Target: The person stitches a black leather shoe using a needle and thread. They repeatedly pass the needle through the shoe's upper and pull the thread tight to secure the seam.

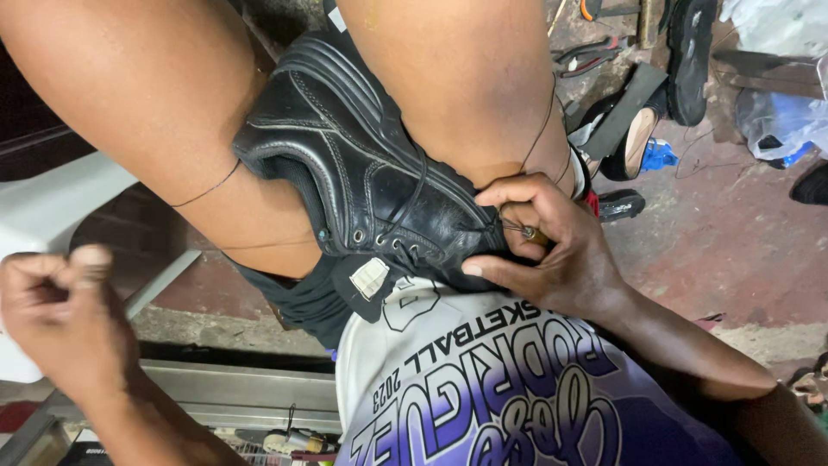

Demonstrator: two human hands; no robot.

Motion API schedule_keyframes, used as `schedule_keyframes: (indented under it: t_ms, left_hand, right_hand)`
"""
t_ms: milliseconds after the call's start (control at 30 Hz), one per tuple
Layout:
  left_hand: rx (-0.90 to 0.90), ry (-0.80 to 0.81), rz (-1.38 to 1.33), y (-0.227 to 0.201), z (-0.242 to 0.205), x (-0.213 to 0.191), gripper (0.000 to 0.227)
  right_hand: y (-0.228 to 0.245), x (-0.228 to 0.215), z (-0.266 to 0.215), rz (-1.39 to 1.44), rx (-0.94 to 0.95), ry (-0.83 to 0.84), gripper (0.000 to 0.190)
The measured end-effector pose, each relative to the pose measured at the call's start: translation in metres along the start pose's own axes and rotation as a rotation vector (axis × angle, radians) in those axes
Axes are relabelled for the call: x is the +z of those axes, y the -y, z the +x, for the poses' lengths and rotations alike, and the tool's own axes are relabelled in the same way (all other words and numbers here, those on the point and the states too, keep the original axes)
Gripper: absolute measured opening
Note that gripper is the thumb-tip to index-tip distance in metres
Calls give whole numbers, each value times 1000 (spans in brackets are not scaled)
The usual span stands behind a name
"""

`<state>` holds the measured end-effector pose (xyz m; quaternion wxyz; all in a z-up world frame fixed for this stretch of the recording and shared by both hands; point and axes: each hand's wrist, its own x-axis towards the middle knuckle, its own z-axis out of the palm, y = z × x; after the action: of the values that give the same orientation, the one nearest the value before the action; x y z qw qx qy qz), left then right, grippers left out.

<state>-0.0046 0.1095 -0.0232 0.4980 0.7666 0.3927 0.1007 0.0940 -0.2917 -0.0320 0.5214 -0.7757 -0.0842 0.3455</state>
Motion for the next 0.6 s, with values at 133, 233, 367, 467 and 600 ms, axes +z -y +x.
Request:
schedule_keyframes:
  t_ms: [133,233,367,467,600]
  left_hand:
    - [408,235,415,-30,-39,38,10]
    - [665,490,471,-50,-66,86,19]
    - [664,760,571,-49,-58,125,20]
    - [652,804,529,-44,-52,132,22]
    - [611,797,515,-44,-55,132,17]
  right_hand:
    - [2,-3,-4,-161,145,87,68]
    - [10,-14,0,-427,264,208,82]
    - [32,-45,3,-1003,498,551,95]
    - [45,-73,-7,-1049,164,432,85]
    - [31,-57,-7,-508,-384,-8,68]
